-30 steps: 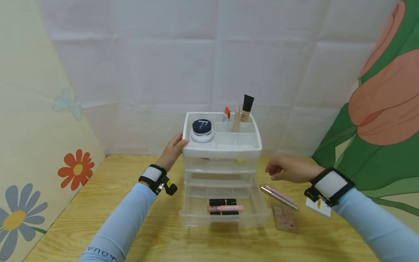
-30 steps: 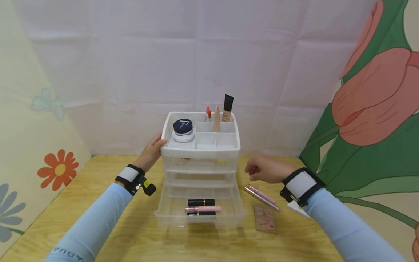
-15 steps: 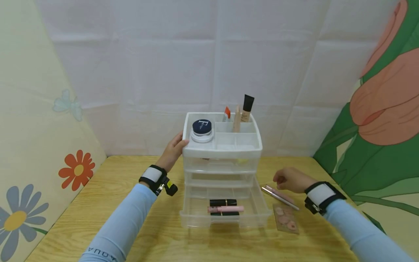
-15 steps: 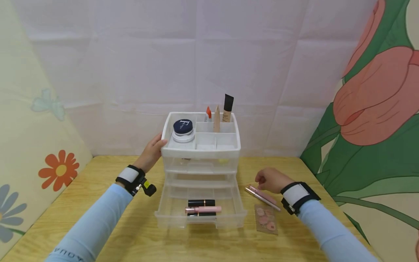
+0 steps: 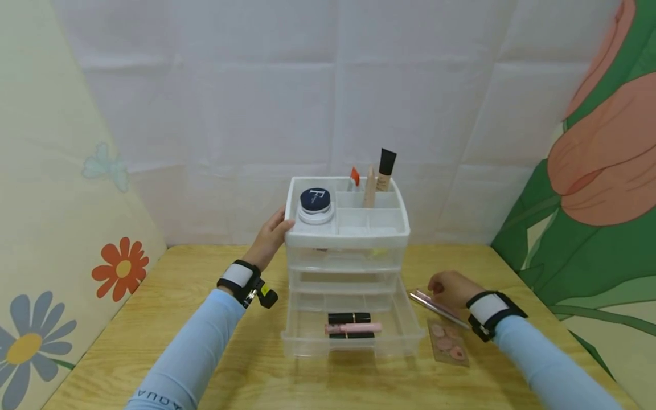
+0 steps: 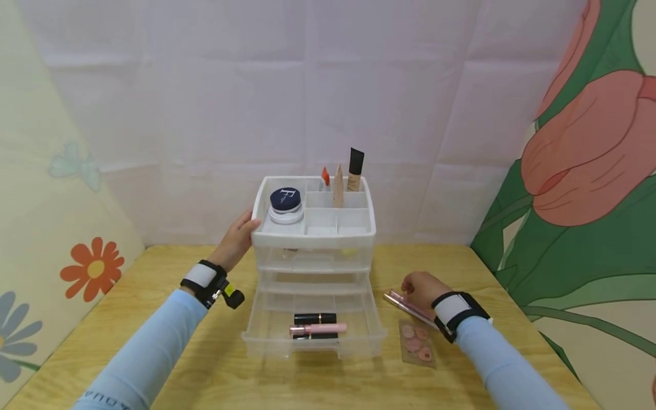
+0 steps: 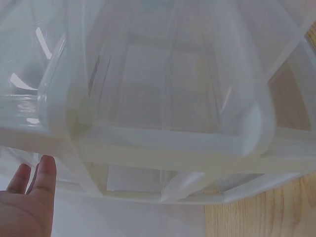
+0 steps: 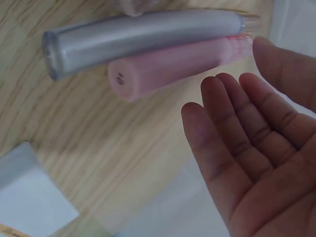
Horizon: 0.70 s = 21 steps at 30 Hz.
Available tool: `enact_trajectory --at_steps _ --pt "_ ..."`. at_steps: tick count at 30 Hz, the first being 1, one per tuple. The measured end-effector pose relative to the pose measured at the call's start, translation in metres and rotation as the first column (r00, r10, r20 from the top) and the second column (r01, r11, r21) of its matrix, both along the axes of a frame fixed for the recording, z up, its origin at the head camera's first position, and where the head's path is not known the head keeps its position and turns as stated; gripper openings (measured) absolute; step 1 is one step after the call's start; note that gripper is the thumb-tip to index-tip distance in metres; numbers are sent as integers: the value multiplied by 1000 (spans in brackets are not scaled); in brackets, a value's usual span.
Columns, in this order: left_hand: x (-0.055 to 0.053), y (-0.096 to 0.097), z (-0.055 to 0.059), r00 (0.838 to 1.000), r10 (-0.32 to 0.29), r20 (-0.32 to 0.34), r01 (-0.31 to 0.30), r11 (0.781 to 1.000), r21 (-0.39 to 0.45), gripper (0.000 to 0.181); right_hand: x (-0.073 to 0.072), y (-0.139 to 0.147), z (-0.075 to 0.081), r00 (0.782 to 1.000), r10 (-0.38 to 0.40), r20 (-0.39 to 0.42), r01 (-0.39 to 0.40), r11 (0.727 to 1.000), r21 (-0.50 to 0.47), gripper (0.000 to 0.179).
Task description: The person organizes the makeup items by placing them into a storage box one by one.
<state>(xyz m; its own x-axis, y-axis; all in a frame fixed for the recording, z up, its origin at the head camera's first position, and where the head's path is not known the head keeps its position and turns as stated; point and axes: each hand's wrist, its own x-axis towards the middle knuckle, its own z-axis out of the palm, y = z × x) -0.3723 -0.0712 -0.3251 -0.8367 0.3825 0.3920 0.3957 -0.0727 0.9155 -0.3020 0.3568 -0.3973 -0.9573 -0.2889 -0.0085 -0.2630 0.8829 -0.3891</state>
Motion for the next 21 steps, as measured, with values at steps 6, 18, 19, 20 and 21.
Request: enact_trajectory --at_steps 6,18,19,20,21 --pt "0 -1 -1 1000 -6 3 6 1000 1 61 -2 3 -8 999 24 -21 -24 1000 0 9" --pt "2 -1 0 1000 -12 13 12 1000 -9 60 -2 2 -12 999 -18 41 19 1000 -22 9" --pt "2 -1 0 1000 -11 14 11 1000 -10 60 -2 3 -12 999 -18 42 19 1000 -21 9" --pt "2 -1 0 1000 -10 13 11 1000 -8 60 -3 3 -12 999 -17 42 18 1000 -21 9" --pt "2 -1 1 1000 -13 14 13 1000 -7 60 -3 3 -12 999 -18 42 19 1000 -21 8"
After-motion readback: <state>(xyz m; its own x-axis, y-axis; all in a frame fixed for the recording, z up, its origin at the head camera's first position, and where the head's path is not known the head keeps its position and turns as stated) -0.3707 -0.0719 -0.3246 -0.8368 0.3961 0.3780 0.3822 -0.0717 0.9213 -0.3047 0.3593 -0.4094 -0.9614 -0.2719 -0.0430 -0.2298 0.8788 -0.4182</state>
